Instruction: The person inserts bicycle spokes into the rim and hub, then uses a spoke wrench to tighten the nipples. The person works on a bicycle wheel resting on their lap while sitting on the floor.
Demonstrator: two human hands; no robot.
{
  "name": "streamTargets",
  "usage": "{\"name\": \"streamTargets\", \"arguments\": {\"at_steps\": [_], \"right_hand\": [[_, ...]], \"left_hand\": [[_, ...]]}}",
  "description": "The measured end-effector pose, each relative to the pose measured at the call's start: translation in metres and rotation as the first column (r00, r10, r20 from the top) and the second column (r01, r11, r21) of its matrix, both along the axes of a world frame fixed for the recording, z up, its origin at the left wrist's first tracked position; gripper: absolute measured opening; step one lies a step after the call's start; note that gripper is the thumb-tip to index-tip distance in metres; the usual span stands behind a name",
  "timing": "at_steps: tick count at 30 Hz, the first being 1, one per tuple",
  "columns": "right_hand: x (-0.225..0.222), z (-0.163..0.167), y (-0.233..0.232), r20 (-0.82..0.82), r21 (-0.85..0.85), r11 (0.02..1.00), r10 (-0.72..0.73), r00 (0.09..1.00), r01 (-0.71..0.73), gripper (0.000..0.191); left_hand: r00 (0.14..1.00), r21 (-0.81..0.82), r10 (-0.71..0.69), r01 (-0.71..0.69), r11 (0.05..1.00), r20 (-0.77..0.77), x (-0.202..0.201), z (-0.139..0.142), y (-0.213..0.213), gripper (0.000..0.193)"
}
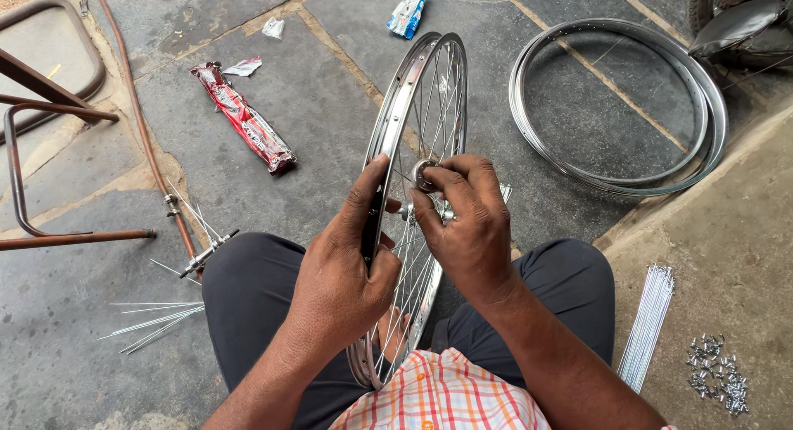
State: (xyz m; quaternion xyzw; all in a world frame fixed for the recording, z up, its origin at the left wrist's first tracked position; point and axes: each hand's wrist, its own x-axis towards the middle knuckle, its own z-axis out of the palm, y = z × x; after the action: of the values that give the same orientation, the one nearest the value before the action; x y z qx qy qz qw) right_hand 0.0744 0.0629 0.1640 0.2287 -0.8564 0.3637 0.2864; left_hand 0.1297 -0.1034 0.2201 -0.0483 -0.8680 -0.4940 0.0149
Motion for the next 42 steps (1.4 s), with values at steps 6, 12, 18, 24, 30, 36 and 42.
{"name": "streamTargets", "arguments": {"at_steps": [6, 12, 18, 24, 30, 36, 42], "right_hand": [[0.001, 0.006, 0.004, 0.056, 0.018, 0.999, -0.030, 0.998, 0.029, 0.026], [0.003, 0.004, 0.002, 0.085, 0.003, 1.000, 0.017, 0.996, -0.017, 0.030], [0.006, 0.005, 0.002, 0.148, 0.011, 0.999, -0.049, 0.988, 0.048, 0.024], [0.004, 0.003, 0.002, 0.100, 0.034, 0.997, -0.074, 0.992, 0.070, 0.026], [0.008, 0.001, 0.002, 0.058, 0.017, 0.999, -0.033, 0.998, 0.032, 0.031], [0.010, 0.001, 0.002, 0.130, 0.045, 0.995, -0.090, 0.987, 0.084, 0.028], [0.013, 0.005, 0.003, 0.122, 0.046, 0.990, -0.136, 0.983, 0.131, 0.027]], "left_hand": [[1.000, 0.024, -0.008, 0.008, 1.000, -0.017, 0.001, 0.000, 0.001, 0.090], [1.000, 0.032, -0.014, 0.013, 0.999, 0.010, 0.002, 0.001, 0.002, 0.092], [0.999, 0.027, -0.026, 0.026, 0.999, -0.018, 0.003, 0.000, 0.002, 0.094], [0.999, -0.017, -0.017, 0.018, 1.000, 0.035, 0.004, -0.001, 0.001, 0.096], [0.993, -0.053, -0.041, 0.035, 0.998, -0.115, 0.005, -0.003, 0.001, 0.092], [0.993, -0.032, -0.043, 0.040, 0.999, -0.110, 0.004, -0.003, 0.001, 0.093], [0.994, -0.067, -0.047, 0.041, 0.997, -0.103, 0.004, 0.000, 0.006, 0.093]]}}
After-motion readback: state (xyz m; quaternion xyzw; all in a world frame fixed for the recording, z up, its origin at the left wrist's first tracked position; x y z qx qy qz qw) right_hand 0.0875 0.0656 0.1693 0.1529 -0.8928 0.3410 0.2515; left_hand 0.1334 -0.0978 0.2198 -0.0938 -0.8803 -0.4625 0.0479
